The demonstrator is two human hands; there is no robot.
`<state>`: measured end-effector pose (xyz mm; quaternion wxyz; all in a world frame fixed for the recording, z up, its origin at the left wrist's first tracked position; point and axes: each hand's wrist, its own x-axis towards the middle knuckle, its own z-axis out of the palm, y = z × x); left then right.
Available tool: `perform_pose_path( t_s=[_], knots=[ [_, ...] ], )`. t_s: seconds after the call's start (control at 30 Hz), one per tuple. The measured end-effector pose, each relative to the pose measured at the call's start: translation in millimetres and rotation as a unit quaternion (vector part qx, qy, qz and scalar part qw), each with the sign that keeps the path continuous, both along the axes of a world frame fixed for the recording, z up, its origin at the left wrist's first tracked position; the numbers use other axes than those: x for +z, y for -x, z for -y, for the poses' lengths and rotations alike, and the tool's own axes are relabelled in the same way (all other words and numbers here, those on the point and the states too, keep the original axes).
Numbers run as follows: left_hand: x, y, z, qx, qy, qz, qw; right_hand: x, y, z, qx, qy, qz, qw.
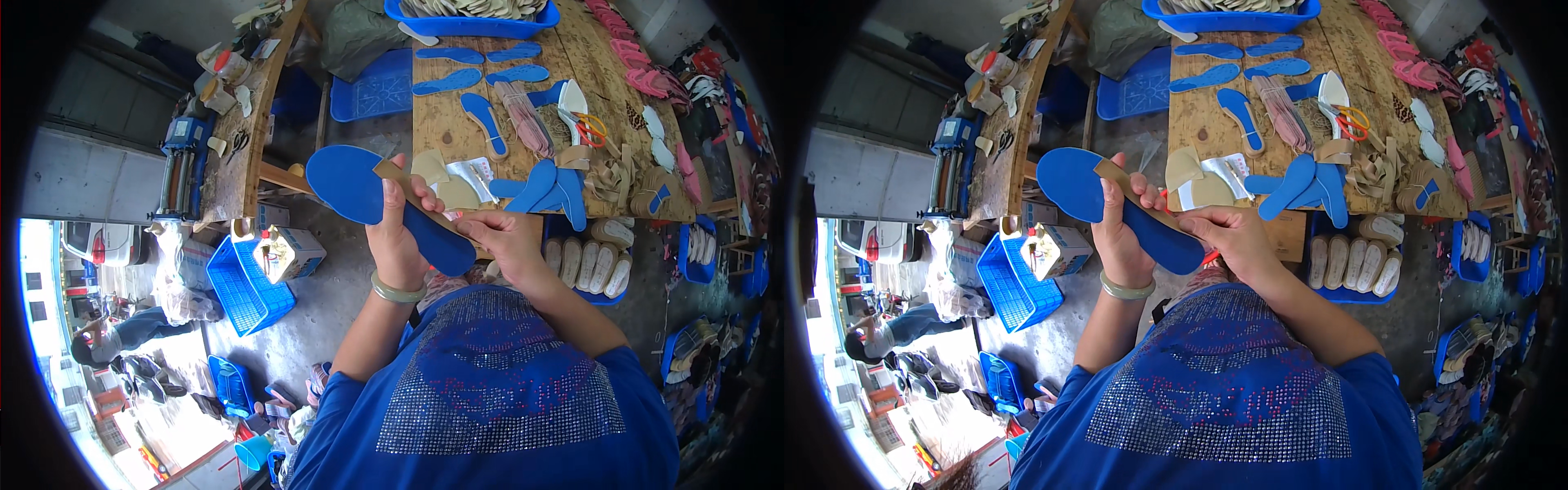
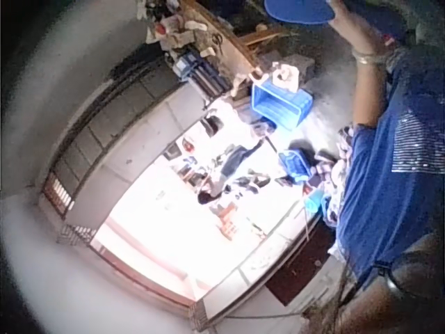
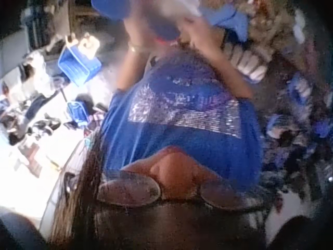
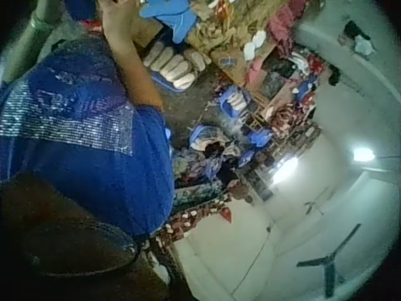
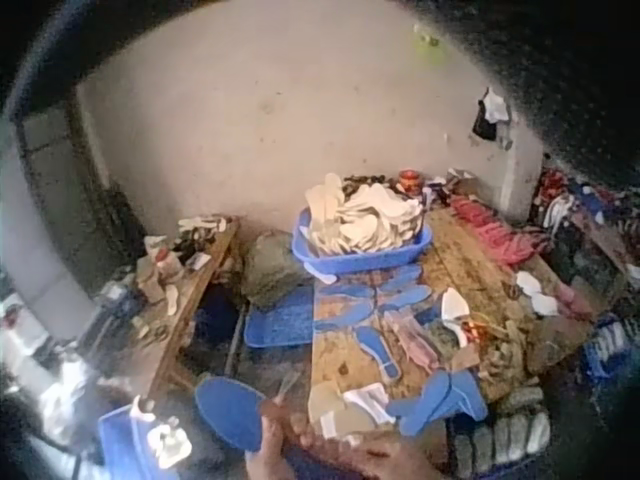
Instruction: The person assembles slipper components at a workbench. They pick up blue insoles and beige fabric pieces, align them, and use a red-handled tool to press or secure the layers together. The person also uses scissors to trim excess material from the assembled slipper. Finished units are placed into a blue basket.
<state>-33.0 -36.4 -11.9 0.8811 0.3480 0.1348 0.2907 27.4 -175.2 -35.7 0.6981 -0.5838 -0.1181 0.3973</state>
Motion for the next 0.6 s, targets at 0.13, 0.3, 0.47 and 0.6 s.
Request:
perform_pose_path(
  t_s=[0.13,0.3,0.47,0.6],
  knots=[
    [-5.2,4.5,-2.4,0.000,0.017,0.001,1.000,-7.5,2.4,-2.4,0.008,-0.010,0.006,1.000],
    [-6.3,11.0,-2.4,-0.007,0.033,0.005,0.999,-2.6,4.1,-1.6,0.029,-0.033,-0.006,0.999],
    [-5.3,10.0,4.0,-0.004,0.039,-0.018,0.999,-14.7,6.7,0.6,0.036,-0.033,0.015,0.999],
    [-15.2,12.2,2.9,-0.026,0.041,-0.017,0.999,-26.2,11.6,0.6,0.048,0.006,0.051,0.998]
  ],
)
